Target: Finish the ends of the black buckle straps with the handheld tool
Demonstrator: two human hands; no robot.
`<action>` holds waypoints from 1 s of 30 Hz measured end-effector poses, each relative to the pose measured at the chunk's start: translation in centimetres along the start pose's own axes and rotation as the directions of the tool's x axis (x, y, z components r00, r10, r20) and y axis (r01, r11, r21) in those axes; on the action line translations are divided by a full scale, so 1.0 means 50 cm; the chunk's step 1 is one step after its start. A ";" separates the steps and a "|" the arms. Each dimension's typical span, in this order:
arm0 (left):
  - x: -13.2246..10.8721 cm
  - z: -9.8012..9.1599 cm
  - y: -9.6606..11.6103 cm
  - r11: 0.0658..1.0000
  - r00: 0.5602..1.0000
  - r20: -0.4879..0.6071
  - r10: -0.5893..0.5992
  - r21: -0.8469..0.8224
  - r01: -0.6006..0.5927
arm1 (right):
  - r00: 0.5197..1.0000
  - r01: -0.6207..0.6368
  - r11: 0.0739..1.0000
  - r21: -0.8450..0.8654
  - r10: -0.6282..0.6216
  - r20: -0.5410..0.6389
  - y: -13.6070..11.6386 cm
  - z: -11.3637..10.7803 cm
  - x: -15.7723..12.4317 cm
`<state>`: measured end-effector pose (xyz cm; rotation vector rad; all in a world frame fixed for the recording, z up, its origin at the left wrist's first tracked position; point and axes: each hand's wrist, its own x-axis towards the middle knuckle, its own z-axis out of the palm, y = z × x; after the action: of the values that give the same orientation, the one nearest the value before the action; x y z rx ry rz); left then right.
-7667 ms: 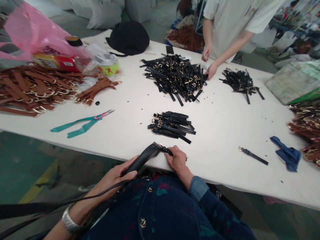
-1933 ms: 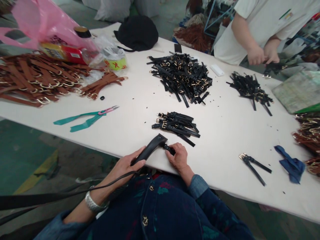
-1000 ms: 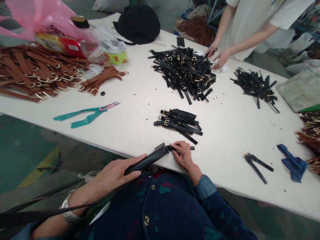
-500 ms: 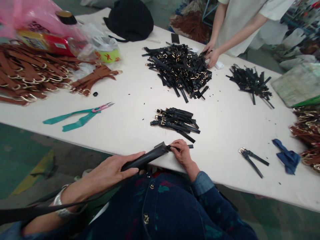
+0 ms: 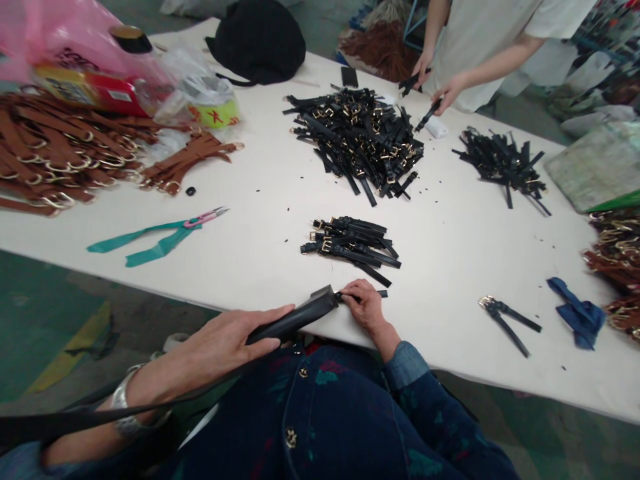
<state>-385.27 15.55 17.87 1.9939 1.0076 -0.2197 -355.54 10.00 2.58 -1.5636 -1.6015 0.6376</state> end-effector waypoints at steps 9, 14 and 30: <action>-0.002 0.023 -0.001 0.997 0.998 -0.003 0.059 0.043 -0.059 | 1.000 0.016 0.999 0.030 -0.016 -0.005 0.003 -0.005 0.002; -0.008 0.040 -0.010 0.999 1.000 0.022 0.009 0.038 -0.010 | 1.000 0.001 0.999 0.034 -0.002 0.025 0.004 -0.004 0.005; 0.005 -0.006 0.017 0.999 1.000 0.023 0.016 0.044 -0.018 | 1.000 -0.012 0.996 0.086 0.010 0.028 0.007 -0.005 0.005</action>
<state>-384.57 15.68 18.46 2.0349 0.9785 -0.2573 -355.10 10.25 2.48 -1.5071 -1.5654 0.7274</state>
